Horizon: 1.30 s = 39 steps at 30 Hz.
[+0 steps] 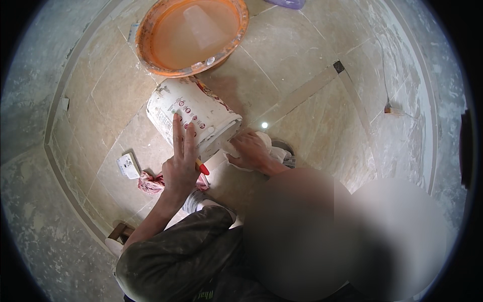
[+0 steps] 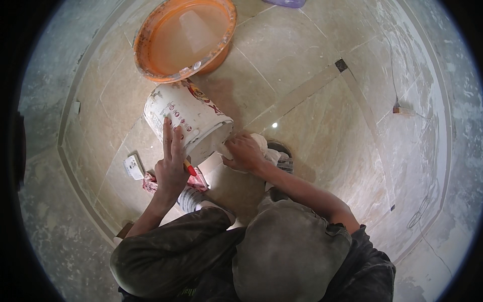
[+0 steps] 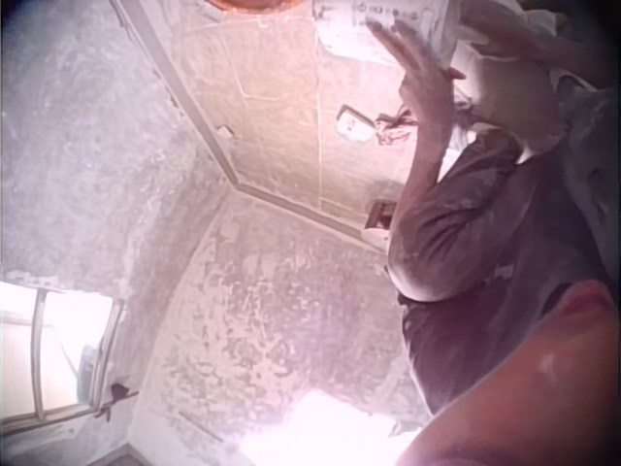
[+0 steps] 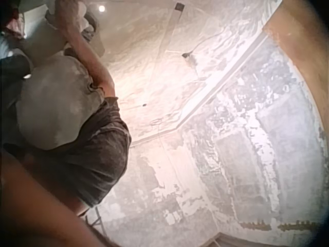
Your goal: The person prepares a white mixture in a bucket by adding liquid from a plastic cup and stirring it with a brush while sitting on the tiled floor.
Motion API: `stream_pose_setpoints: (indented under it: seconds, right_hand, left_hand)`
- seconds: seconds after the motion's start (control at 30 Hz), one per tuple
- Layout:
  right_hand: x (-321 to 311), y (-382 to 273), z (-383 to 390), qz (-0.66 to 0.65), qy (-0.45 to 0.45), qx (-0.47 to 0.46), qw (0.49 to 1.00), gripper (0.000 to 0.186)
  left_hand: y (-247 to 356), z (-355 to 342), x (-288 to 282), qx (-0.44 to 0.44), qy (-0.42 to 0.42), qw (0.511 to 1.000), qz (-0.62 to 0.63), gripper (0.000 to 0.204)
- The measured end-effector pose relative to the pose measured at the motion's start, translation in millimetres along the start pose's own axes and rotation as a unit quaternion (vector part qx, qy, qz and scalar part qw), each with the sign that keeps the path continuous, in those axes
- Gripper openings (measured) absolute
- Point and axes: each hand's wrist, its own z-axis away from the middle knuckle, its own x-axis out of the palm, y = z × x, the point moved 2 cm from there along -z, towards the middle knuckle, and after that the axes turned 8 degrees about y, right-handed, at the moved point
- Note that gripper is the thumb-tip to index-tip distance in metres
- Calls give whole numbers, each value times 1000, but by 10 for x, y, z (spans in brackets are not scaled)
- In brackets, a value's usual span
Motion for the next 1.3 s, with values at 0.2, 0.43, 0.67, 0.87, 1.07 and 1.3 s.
stream_pose_setpoints:
  seconds: [0.2,0.43,0.67,0.87,1.07,1.3]
  right_hand:
    - [54,13,0,-10,-54,9,998,43]
    - [72,-17,-30,0,-55,-1,998,42]
    - [150,46,-40,-50,16,-24,998,32]
    - [150,57,30,-67,40,-27,997,27]
    - [165,44,22,-28,22,-33,999,25]
    - [187,71,14,-19,31,-55,998,23]
  left_hand:
    - [20,-21,-3,37,30,998,-34,68]
    - [-2,12,14,2,0,1000,9,82]
    - [2,10,6,-3,-11,1000,6,81]
    - [9,-10,-15,-6,10,1000,24,77]
    - [11,4,-24,-7,5,1000,23,76]
    - [4,-4,-12,36,29,999,-16,73]
